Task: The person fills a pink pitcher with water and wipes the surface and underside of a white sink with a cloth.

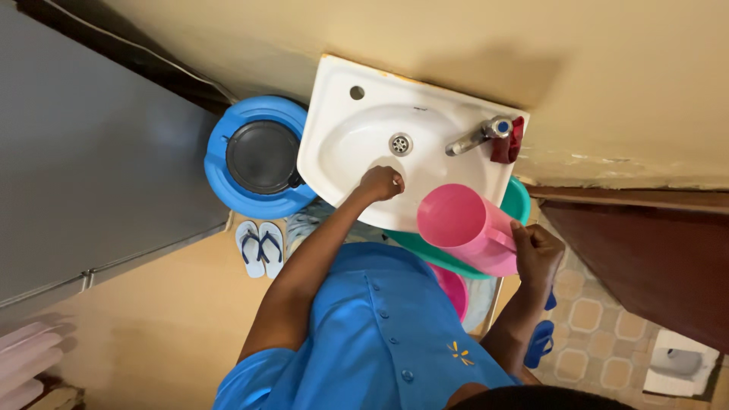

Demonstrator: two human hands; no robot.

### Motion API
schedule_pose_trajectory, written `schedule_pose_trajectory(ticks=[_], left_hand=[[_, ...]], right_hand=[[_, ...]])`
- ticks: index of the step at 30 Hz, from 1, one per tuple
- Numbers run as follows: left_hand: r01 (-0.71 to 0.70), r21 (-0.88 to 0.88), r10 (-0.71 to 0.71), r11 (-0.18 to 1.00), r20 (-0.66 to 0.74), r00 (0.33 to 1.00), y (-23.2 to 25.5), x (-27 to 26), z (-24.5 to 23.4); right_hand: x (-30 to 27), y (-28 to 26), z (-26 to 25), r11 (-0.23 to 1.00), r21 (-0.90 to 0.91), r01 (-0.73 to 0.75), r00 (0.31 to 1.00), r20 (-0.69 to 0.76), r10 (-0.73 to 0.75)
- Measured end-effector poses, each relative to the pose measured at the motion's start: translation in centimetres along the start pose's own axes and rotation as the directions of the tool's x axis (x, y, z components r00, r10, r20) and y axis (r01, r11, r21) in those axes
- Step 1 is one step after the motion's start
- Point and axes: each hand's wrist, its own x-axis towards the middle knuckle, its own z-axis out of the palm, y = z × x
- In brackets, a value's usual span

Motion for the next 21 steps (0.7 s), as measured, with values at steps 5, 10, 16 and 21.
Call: schedule_pose_trajectory(ticks=[5,10,16,21], left_hand=[[-0.028,0.12,0.03,0.992,-0.017,0.999,-0.4,1.3,1.8],[-0.057,0.032,0.059,0.998,-0.072,0.996,-0.6,2.0,2.6],[-0.034,-0.038,0.026,0.999,-0.191,0.981,-1.0,2.3,1.6],[0.037,0.015,-0.029,0.999,-0.39,0.92,-2.4,2.1,-1.1]], right_hand=[[-0.7,0.0,0.5,0.999,0.025,0.022,1.0,0.005,-0.023],[-1.0,-1.2,1.5,0.999,0.052,0.004,1.0,-0.003,-0.004],[-1.1,-4.2,3.6,0.989,0.15,-0.006,0.998,-0.055,0.015],[0.0,-6.7,4.7,0.961,0.251,-0.118,0.99,-0.051,0.135]])
